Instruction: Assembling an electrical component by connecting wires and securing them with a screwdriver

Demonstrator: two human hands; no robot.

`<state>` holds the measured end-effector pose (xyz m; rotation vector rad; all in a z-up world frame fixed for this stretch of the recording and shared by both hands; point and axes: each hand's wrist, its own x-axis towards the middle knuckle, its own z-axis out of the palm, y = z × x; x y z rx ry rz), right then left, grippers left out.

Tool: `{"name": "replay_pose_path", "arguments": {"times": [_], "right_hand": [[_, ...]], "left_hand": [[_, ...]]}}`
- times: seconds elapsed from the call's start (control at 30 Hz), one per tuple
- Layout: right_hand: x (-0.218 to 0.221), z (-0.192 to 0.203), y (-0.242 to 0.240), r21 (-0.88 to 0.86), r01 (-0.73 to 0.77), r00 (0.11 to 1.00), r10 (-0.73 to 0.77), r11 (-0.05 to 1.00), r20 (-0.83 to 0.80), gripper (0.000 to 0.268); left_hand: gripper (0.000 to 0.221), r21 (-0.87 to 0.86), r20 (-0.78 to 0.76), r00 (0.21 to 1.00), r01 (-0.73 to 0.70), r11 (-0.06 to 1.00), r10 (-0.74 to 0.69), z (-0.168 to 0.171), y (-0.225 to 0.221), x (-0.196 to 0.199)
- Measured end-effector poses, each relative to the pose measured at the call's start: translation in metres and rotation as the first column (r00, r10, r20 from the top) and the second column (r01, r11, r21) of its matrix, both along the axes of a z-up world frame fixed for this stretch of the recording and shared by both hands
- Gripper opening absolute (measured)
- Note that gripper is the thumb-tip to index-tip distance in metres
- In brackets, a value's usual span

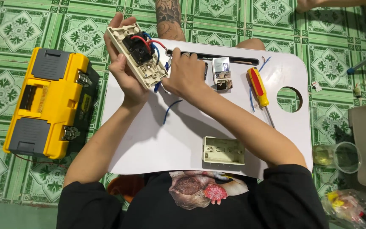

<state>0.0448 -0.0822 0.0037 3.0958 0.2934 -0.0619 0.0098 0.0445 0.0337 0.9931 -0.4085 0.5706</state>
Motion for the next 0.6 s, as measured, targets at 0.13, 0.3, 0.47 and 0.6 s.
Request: {"name": "replay_pose_path", "arguments": {"times": [0.13, 0.3, 0.47, 0.6], "right_hand": [[0.009, -0.009, 0.022, -0.052, 0.036, 0.999, -0.035, 0.998, 0.012, 0.061], [0.013, -0.007, 0.028, 0.021, 0.060, 0.993, -0.057, 0.998, -0.102, 0.060], [-0.022, 0.073, -0.012, 0.172, 0.093, 0.982, -0.062, 0.981, -0.177, 0.064], [-0.073, 0.124, -0.076, 0.480, 0.000, 0.999, 0.018, 0.877, -0.033, 0.065]], "left_hand": [[0.059, -0.029, 0.006, 0.999, 0.035, 0.999, -0.035, -0.001, -0.001, 0.001], [0.054, -0.107, 0.014, 0.999, 0.041, 0.993, -0.040, -0.002, -0.004, -0.002], [0.058, -0.109, 0.014, 0.999, -0.027, 0.994, 0.029, -0.002, -0.003, -0.002], [0.065, -0.260, -0.084, 0.996, 0.016, 0.966, -0.039, -0.024, -0.018, 0.007]]}}
